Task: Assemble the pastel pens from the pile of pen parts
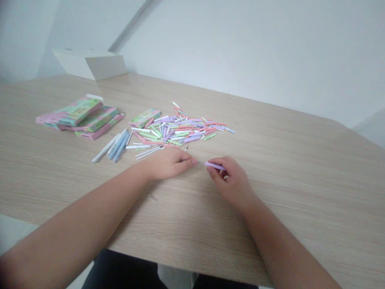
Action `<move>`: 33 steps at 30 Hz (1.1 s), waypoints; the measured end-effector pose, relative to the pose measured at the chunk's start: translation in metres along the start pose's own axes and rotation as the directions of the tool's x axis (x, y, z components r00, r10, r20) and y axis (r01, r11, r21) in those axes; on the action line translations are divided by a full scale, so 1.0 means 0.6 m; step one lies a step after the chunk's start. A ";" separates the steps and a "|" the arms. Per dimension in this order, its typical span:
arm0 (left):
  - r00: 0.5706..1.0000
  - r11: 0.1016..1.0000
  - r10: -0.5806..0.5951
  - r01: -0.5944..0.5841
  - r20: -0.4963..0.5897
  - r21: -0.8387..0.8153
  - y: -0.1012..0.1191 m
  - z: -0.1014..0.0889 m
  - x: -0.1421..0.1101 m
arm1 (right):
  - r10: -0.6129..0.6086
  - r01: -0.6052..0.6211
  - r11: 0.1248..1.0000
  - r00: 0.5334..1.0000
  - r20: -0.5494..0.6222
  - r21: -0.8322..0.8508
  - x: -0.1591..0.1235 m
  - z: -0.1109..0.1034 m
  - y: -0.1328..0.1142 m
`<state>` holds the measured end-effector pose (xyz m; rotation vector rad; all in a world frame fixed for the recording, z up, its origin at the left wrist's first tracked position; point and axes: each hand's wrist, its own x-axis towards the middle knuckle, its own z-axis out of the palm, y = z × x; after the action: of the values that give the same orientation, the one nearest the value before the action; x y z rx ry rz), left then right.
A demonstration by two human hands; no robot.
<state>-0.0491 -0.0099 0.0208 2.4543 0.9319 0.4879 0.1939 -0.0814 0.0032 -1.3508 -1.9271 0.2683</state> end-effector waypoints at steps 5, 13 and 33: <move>1.000 0.999 -0.020 0.020 0.020 0.031 -0.003 0.003 -0.001 | 0.012 -0.010 1.000 0.996 0.092 -0.019 0.001 0.003 0.001; 0.999 0.999 0.036 -0.037 0.033 0.030 0.015 0.020 0.000 | -0.029 0.038 0.999 0.977 0.213 -0.038 0.001 0.030 -0.001; 0.979 0.981 -0.066 0.028 -0.194 -0.192 -0.031 0.012 0.022 | 0.126 0.003 0.934 0.932 0.339 -0.356 -0.029 0.025 0.056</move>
<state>-0.0462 0.0091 0.0068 2.2373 0.9725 0.7811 0.2104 -0.0791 -0.0339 -1.6924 -2.3198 0.2169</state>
